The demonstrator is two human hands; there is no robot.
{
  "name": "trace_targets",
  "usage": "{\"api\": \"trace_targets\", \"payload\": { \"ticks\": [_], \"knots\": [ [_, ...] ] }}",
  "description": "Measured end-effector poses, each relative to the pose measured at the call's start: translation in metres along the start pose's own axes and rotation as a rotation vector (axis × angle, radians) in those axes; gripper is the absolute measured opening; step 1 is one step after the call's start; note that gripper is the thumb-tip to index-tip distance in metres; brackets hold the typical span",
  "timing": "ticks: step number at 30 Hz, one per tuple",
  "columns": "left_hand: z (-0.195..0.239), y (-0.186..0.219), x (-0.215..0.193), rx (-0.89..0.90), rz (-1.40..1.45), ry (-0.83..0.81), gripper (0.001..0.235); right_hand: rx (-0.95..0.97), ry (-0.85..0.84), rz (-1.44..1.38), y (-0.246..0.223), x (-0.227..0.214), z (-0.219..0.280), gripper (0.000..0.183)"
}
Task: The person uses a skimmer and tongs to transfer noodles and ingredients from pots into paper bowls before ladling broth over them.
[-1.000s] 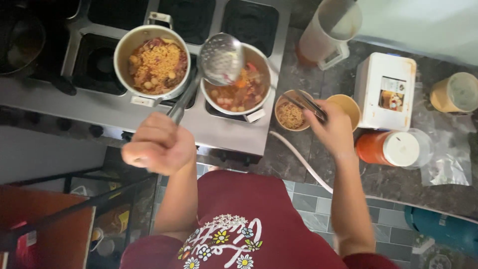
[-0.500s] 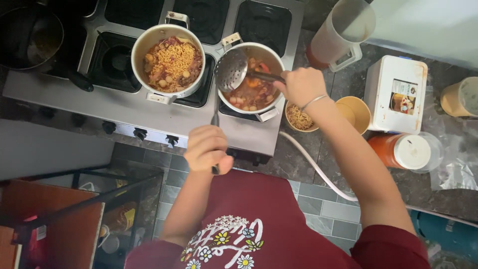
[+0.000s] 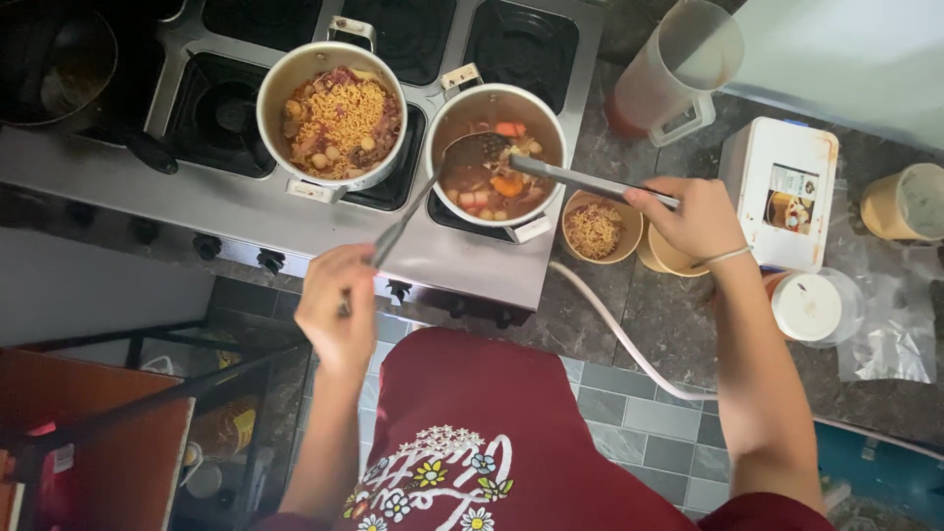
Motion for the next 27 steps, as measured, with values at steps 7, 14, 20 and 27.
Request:
{"api": "trace_targets", "payload": {
  "ticks": [7, 14, 20, 27],
  "knots": [
    [0.038, -0.078, 0.016, -0.857, 0.551, -0.449, 0.059, 0.145, 0.008, -0.272, 0.035, 0.008, 0.006, 0.041],
    [0.078, -0.093, 0.086, -1.391, 1.051, -0.781, 0.068, 0.279, 0.009, -0.624, 0.059, 0.023, 0.012, 0.042],
    [0.087, -0.082, 0.104, -1.392, 0.901, -0.608, 0.025, 0.3, 0.058, -0.698, 0.069, 0.035, 0.027, 0.04],
    [0.107, -0.077, 0.086, -1.298, 0.876, -0.579, 0.029, 0.354, 0.111, -0.88, 0.088, 0.06, 0.044, 0.039]
  ]
}}
Point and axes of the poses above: each hand's wrist, its own z-axis away from the middle knuckle, its own x-axis out of the palm, y = z × x, the point moved 7 cm from there along -z, towards the middle knuckle, and after that the axes turned 3 degrees about -y, right-handed, at the moved point
